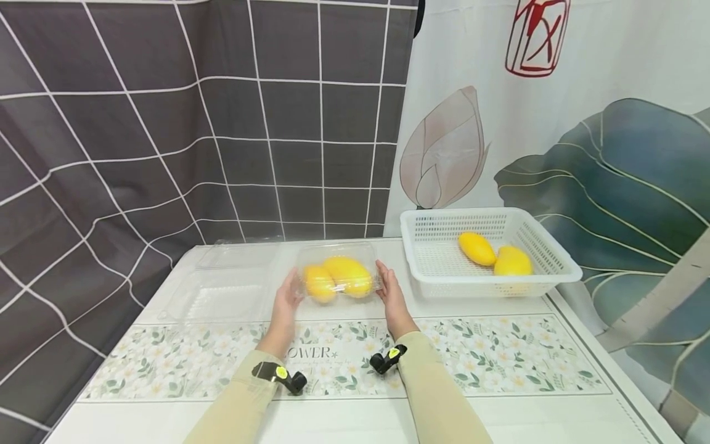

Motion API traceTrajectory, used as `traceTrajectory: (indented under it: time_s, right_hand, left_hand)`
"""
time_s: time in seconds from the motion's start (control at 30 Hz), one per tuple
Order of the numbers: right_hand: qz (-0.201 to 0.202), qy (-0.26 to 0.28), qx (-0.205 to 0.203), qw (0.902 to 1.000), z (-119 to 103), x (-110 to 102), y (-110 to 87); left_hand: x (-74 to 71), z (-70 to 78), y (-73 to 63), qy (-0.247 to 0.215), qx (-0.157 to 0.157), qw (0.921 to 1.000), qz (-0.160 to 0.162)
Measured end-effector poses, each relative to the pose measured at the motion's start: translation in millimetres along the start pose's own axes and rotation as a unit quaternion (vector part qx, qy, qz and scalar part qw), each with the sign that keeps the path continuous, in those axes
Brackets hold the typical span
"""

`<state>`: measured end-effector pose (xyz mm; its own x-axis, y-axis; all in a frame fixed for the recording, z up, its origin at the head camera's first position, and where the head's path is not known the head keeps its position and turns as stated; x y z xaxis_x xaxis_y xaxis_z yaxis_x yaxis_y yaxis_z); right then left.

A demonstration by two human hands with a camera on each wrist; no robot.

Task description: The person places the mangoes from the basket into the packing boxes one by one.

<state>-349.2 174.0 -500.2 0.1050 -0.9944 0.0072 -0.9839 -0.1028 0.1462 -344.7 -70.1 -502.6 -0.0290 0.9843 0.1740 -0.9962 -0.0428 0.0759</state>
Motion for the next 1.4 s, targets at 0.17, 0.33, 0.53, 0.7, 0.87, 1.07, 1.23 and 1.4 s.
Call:
traceTrajectory:
  time_s: [0.17, 0.33, 0.53, 0.7, 0.87, 1.07, 1.23, 1.4]
  right_hand:
    - [0.006, -0.009, 0.004, 0.9999, 1.7, -2.7, -3.5]
    - [0.03, -0.032, 0.002, 0.999, -2.5, -6.8, -10.4]
    - [0.071, -0.083, 0.012, 0.994, -5.6, -12.8, -20.3]
    - [0.096, -0.123, 0.023, 0.9875, -7.2, -17.1, -30.4]
    - [0.098, -0.134, 0.024, 0.9858, -10.9, -23.0, -42.9]
    - [0.105, -0.139, 0.015, 0.9845, -18.1, -32.9, -59.5]
    - [0.123, -0.16, 0.009, 0.9794, -23.6, -43.1, -70.3]
    - [0.147, -0.185, 0.027, 0.9714, -26.3, -54.1, -82.6]
  left_hand:
    - [-3.2, -1.0, -5.9, -0.019, 0.007, 0.9998, 0.008]
    - [-8.8, -0.3, -9.4, -0.022, 0.01, 0.9997, 0.01]
    - [-14.5, 5.5, -13.1, -0.008, 0.012, 0.9999, 0.005]
    - [-14.9, 7.3, -15.4, -0.009, 0.01, 0.9999, 0.0]
    - [-12.9, 7.9, -15.7, -0.022, 0.004, 0.9996, -0.016]
    - [-7.2, 8.3, -16.7, -0.035, 0.006, 0.9973, -0.064]
    - [-1.0, 7.4, -18.8, -0.066, 0.006, 0.9898, -0.127]
    - [6.3, 6.2, -24.0, -0.084, -0.006, 0.9707, -0.225]
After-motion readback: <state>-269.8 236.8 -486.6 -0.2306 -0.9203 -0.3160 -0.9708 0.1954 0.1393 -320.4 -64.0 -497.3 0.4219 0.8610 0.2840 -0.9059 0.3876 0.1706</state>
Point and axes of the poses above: each hand's wrist, its own y-axis towards the middle knuckle, its own x-axis out of the palm, z = x × y, the point moved 5 cm from there along y, towards the middle knuckle, and after that the axes turned 5 degrees about -y, right-handed, at the moved point
